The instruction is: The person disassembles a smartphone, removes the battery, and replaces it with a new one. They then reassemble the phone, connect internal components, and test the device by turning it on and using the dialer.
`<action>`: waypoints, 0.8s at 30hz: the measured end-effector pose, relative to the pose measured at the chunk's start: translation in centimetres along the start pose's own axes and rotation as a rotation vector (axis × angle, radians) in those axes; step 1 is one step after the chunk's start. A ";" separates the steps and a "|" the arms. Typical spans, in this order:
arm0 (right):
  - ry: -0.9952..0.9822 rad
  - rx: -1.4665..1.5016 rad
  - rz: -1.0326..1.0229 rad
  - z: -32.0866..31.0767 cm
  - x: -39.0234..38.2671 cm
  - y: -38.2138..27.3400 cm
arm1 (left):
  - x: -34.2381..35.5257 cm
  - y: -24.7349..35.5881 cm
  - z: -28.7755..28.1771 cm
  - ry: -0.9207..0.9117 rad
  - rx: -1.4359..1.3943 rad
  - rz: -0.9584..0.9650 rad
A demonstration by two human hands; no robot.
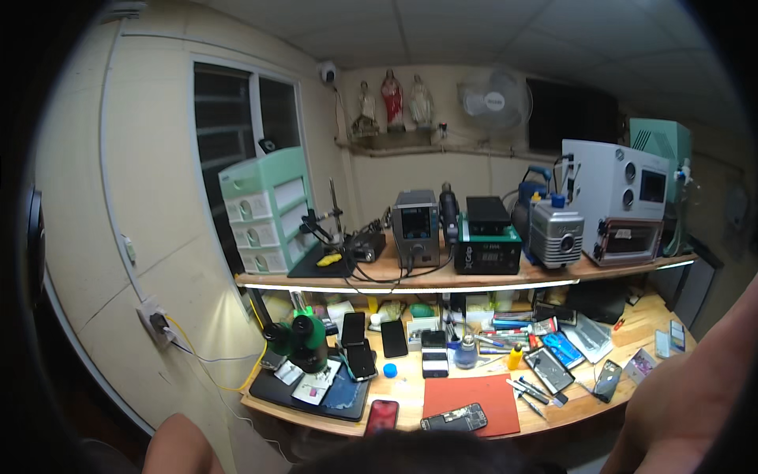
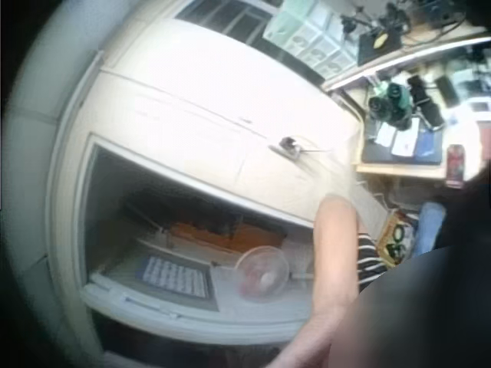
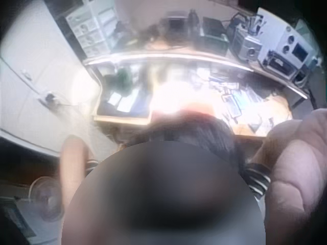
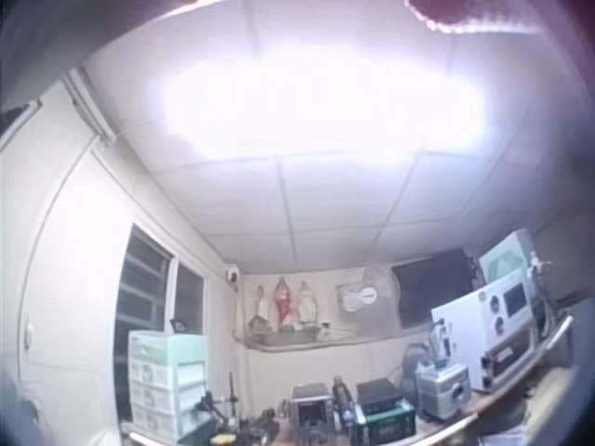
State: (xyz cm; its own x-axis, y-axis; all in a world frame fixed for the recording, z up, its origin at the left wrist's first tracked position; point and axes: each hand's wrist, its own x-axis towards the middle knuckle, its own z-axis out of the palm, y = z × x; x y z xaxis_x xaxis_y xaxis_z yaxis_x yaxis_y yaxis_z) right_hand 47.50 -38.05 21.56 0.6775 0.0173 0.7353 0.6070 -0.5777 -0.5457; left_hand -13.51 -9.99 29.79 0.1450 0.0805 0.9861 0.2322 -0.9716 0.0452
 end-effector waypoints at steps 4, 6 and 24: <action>0.102 0.007 0.028 -1.7 -1.7 4.2 | -3.7 1.3 -0.8 -0.041 0.076 -0.026; 0.152 -0.005 0.005 -2.3 -1.3 6.0 | -5.1 0.4 0.7 -0.081 0.093 -0.035; 0.170 0.116 -0.010 -6.0 0.1 13.0 | -6.6 -0.2 3.4 -0.157 0.149 0.030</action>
State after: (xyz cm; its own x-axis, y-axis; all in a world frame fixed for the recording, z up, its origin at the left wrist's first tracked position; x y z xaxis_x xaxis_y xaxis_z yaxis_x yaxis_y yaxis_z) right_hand 52.94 -50.45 16.99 0.5977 -0.1209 0.7926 0.6635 -0.4804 -0.5736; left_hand -11.23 -9.61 22.75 0.2995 0.0966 0.9492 0.3635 -0.9314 -0.0199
